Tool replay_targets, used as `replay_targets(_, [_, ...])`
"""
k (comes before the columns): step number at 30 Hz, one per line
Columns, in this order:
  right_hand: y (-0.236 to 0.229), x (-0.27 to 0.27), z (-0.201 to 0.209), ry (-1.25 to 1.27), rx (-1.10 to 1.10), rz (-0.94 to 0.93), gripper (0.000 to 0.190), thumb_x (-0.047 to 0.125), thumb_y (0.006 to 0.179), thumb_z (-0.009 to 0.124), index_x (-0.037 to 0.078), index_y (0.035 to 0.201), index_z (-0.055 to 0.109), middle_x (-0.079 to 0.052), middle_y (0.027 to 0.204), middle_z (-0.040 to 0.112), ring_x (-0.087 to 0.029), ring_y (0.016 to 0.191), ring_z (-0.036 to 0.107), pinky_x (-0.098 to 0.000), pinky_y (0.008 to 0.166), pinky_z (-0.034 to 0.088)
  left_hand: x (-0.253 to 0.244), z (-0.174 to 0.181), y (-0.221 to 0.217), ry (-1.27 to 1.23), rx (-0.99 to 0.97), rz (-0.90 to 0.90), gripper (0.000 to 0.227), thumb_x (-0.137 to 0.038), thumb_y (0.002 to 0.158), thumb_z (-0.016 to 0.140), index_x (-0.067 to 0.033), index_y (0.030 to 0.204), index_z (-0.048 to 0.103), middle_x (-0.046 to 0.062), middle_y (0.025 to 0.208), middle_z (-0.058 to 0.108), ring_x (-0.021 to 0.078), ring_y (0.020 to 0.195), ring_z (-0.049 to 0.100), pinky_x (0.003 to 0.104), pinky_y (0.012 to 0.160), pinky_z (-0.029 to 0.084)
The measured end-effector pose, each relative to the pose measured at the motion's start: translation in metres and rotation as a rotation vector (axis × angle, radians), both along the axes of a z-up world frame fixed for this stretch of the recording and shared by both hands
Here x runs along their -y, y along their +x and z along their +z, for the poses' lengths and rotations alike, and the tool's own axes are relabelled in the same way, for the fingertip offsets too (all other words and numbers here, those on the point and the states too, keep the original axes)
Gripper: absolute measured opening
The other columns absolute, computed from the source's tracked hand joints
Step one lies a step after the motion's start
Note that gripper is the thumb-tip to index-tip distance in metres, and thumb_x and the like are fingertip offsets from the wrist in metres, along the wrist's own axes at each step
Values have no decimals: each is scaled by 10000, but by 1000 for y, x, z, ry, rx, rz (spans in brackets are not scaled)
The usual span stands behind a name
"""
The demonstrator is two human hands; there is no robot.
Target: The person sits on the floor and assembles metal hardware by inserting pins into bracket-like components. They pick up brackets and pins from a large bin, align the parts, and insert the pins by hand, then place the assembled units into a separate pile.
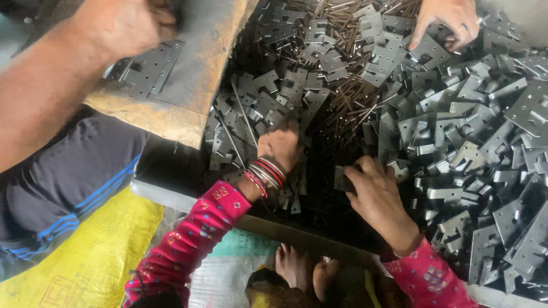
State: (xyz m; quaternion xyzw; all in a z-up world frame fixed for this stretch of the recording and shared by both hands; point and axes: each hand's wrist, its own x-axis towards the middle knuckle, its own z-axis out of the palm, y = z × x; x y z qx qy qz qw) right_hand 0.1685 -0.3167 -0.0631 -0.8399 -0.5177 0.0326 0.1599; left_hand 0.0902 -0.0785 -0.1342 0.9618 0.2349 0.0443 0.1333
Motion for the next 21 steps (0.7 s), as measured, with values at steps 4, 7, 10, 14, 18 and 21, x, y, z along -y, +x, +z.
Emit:
replay_targets(4, [-4,-11,-5,-306,160,11,363,125,716,787,94,1073,727,-84,1079,595,-283,1089,579,-545,928,445,-10,18,-5,-316,200,8,524,-270,756,829,-57,1183,611,184,841,738,365,836,733,448,737,562])
replay_targets(7, [0,-10,-4,-311,164,47,329,101,735,777,100,1060,726,-85,1091,594,-280,1100,574,-535,926,434,-21,31,-7,-562,197,7,461,-243,727,851,-50,1102,666,173,801,739,323,827,744,412,754,559])
replay_targets(10, [4,-5,-4,-107,167,90,412,99,645,794,78,1052,731,-98,1071,603,-292,1052,593,-514,896,466,-21,42,-11,-558,267,-80,296,-227,768,842,-54,987,745,152,826,746,283,758,749,390,732,572])
replay_targets(14, [13,-2,-2,437,-201,27,284,48,859,722,48,1142,695,-98,1183,621,-199,1091,635,-336,871,581,-14,64,-21,-461,497,-128,173,-179,871,784,-37,966,757,134,832,741,244,692,715,354,667,558])
replay_targets(18, [26,13,13,872,-852,-268,170,185,1055,713,66,1174,692,-87,1092,683,-155,925,649,-291,784,550,-18,85,-34,-473,763,-191,228,-232,958,731,-17,1031,735,108,895,771,200,688,684,310,629,540])
replay_targets(21, [37,18,23,1107,-1392,-497,253,287,1049,660,69,1172,631,-96,1103,667,-179,938,679,-383,828,612,-25,93,-40,-1222,771,-93,295,-312,1063,620,-20,1100,646,90,772,719,164,633,646,284,588,515])
